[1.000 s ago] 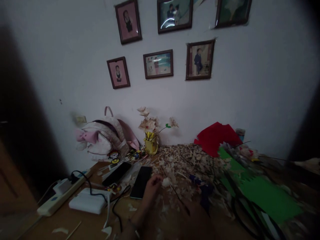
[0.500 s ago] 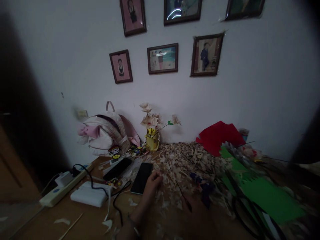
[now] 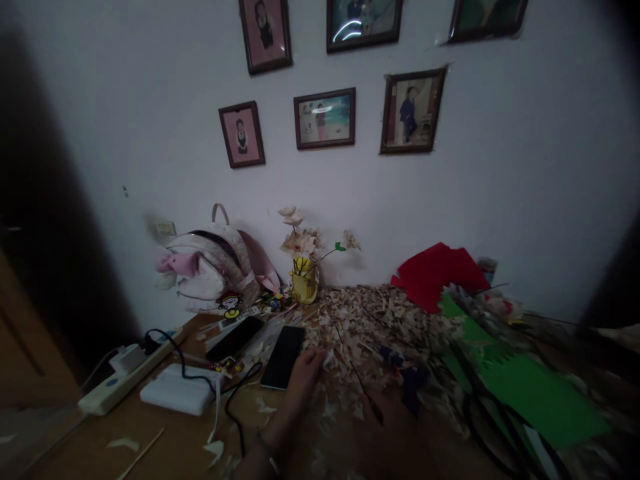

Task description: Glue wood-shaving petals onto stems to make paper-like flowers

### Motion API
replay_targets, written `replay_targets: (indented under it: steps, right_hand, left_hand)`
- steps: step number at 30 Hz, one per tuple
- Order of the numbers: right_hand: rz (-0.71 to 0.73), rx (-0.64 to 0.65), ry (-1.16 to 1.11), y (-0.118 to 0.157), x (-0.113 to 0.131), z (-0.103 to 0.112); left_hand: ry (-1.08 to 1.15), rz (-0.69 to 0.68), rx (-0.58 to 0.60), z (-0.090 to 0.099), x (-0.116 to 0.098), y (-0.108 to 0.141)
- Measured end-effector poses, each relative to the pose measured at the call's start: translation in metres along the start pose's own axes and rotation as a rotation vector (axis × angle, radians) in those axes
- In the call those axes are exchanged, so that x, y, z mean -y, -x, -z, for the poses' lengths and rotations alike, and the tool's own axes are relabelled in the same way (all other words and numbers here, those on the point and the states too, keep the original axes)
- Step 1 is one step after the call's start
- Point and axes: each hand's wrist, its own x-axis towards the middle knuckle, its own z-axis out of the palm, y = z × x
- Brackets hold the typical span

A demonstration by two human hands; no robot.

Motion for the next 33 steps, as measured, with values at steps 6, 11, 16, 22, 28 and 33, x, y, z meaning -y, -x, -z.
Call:
replay_targets:
  steps: [6,11,16,22,28,33]
  right_hand:
    - [-0.001,-0.006,0.011,0.001,0.003,0.001]
    - [-0.026,0.062,-0.034,0.004,0.008,0.001]
    - [0.046,-0.002,-0.04,0.006,0.009,-0.001]
    - [-0.005,0.056,0.013,0.005,0.007,0.001]
    - [0.012,-0.009,-0.067,0.003,0.005,0.003]
    - [0.058,-0.083,-0.227,0.002,-0.001,-0.003]
  left_hand:
    - [-0.033,-0.086,-0.011,0.001,-0.002,-0.001]
    - [0.034,-0.134,0.023,-0.007,-0.008,0.007]
    - [0.078,-0.097,0.053,-0.013,-0.007,0.012]
    - [0.116,-0.069,0.032,-0.009,-0.002,0.006]
    - [0.187,-0.062,-0.011,-0.008,0.0,0.003]
    - [0.208,-0.056,0.016,-0.009,-0.009,0.008]
